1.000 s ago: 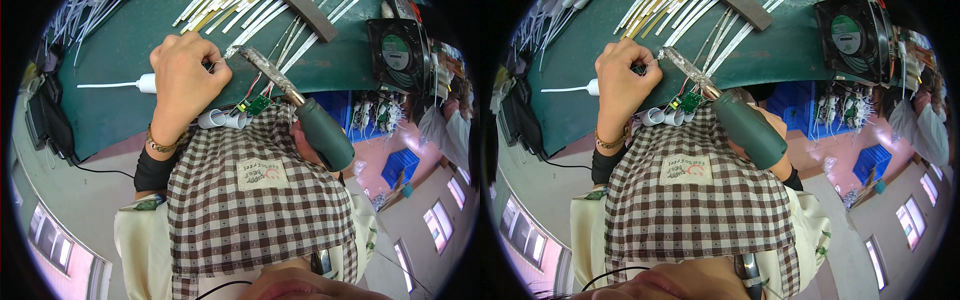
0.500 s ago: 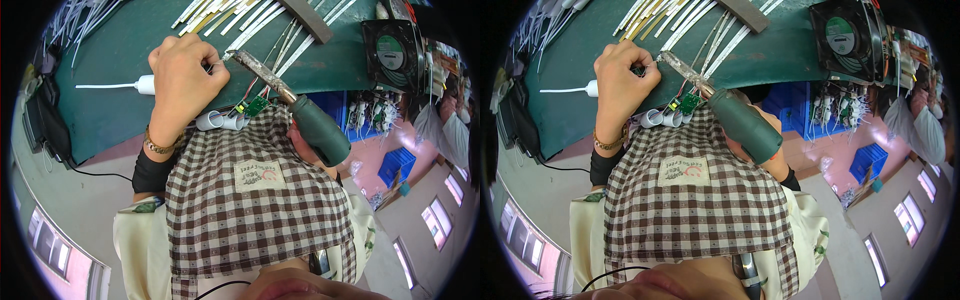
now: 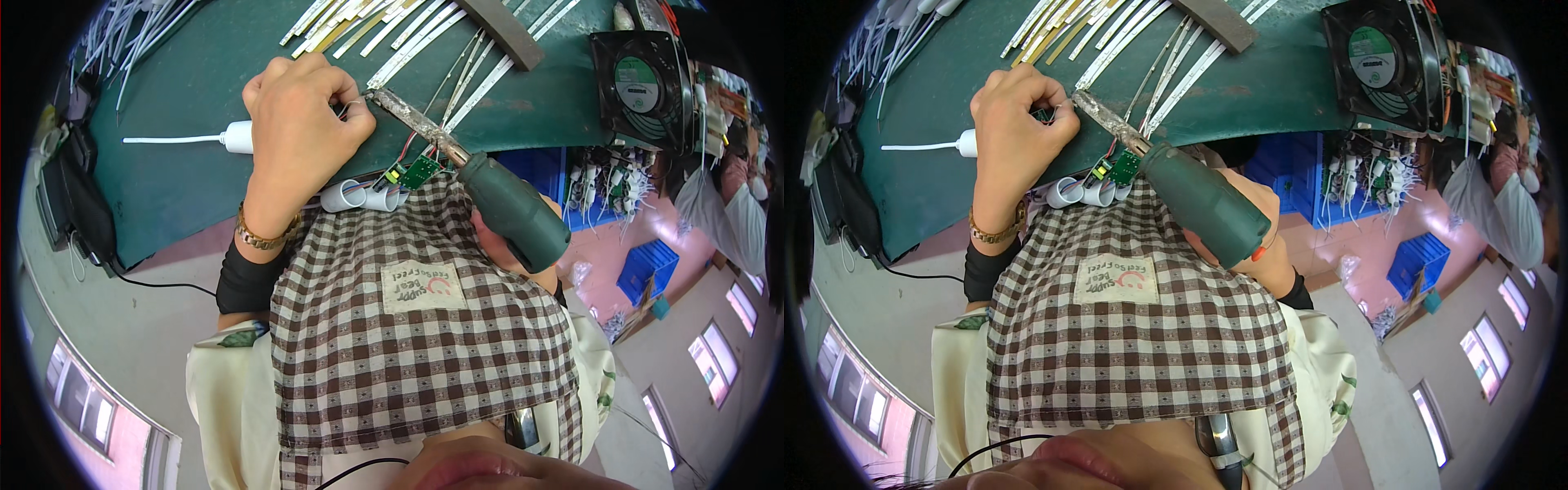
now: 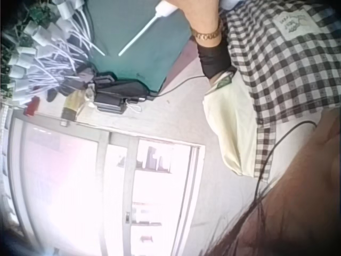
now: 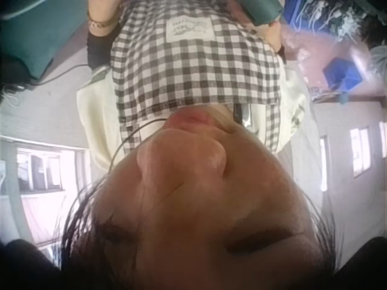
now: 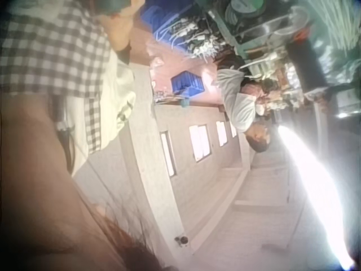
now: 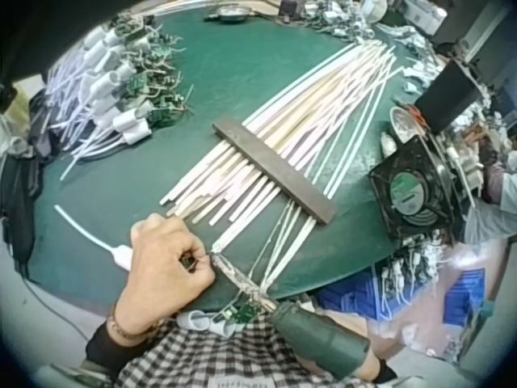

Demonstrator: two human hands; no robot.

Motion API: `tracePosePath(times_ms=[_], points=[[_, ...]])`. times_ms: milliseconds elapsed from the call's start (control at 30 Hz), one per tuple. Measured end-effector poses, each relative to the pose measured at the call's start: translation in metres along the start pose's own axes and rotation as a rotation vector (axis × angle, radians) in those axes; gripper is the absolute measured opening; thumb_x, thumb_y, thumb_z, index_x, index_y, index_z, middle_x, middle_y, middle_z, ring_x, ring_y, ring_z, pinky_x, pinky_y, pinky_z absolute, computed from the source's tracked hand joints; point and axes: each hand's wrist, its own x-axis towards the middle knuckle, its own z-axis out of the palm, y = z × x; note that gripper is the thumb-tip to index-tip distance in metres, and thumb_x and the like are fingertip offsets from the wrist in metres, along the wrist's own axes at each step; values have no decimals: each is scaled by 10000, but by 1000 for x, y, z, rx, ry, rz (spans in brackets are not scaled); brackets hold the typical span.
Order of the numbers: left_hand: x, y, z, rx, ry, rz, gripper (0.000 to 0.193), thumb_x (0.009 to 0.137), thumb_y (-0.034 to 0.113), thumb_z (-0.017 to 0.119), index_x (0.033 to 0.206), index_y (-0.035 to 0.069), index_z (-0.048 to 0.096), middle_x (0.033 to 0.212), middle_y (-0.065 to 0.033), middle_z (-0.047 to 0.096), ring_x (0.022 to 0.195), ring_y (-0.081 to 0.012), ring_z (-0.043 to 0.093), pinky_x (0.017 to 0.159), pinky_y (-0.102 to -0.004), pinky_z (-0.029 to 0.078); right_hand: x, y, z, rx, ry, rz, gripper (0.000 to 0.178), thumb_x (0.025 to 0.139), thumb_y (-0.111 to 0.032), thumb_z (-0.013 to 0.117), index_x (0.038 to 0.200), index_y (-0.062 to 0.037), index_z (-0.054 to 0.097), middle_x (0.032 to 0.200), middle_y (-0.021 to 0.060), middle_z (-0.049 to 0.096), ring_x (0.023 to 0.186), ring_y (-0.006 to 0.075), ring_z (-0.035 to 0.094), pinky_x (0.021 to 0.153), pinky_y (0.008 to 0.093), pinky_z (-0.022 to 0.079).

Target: The person solders wires to LED strips using a soldering iron and applies glue to the strips using a hot glue gun.

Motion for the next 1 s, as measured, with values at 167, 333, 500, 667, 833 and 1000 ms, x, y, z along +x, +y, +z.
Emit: tracePosePath(times_ms=[167, 333, 500, 667, 833, 1000], points=[[-1, 2, 1, 24, -15, 6, 69, 642, 95, 679, 641, 85, 610, 678, 7, 557, 709, -197, 511, 727, -349, 377, -34, 27, 4, 17, -9, 215, 294, 721, -67, 751, 1008, -42, 689, 833, 95, 686, 721, 233, 678, 684, 318, 539], [0, 0, 1, -39, -69, -76, 51, 634, 109, 691, 636, 97, 641, 703, 5, 570, 768, -217, 520, 819, -387, 347, 0, -22, -15, -364, 40, 239, 340, 706, -164, 751, 1015, -43, 680, 859, 88, 675, 758, 247, 676, 681, 302, 530], [2, 3, -1, -26, -71, -60, 55, 640, 114, 692, 633, 101, 638, 705, 7, 575, 764, -217, 520, 835, -395, 349, -3, -15, -16, -37, 127, 331, 291, 712, -58, 747, 993, -50, 674, 870, 70, 680, 776, 215, 680, 704, 301, 531], [2, 1, 2, -13, -5, 11, 72, 627, 76, 681, 641, 94, 612, 665, 6, 562, 704, -198, 526, 708, -339, 390, -26, 22, 15, 373, 6, 180, 365, 900, -30, 599, 1254, -10, 510, 927, 92, 590, 779, 149, 575, 724, 299, 487], [0, 1, 2, 41, 3, 33, 73, 645, 84, 685, 640, 95, 612, 670, 11, 568, 697, -192, 527, 708, -341, 393, -33, 16, 17, 364, -24, 143, 360, 892, -19, 602, 1244, -30, 527, 963, 81, 609, 780, 123, 600, 717, 271, 514], [0, 0, 2, -37, -58, -50, 60, 649, 122, 698, 636, 104, 643, 703, 6, 580, 761, -218, 522, 855, -405, 349, -32, 7, 12, 448, -55, 279, 363, 877, 7, 608, 1231, -26, 537, 967, 75, 626, 758, 103, 603, 683, 245, 515]])
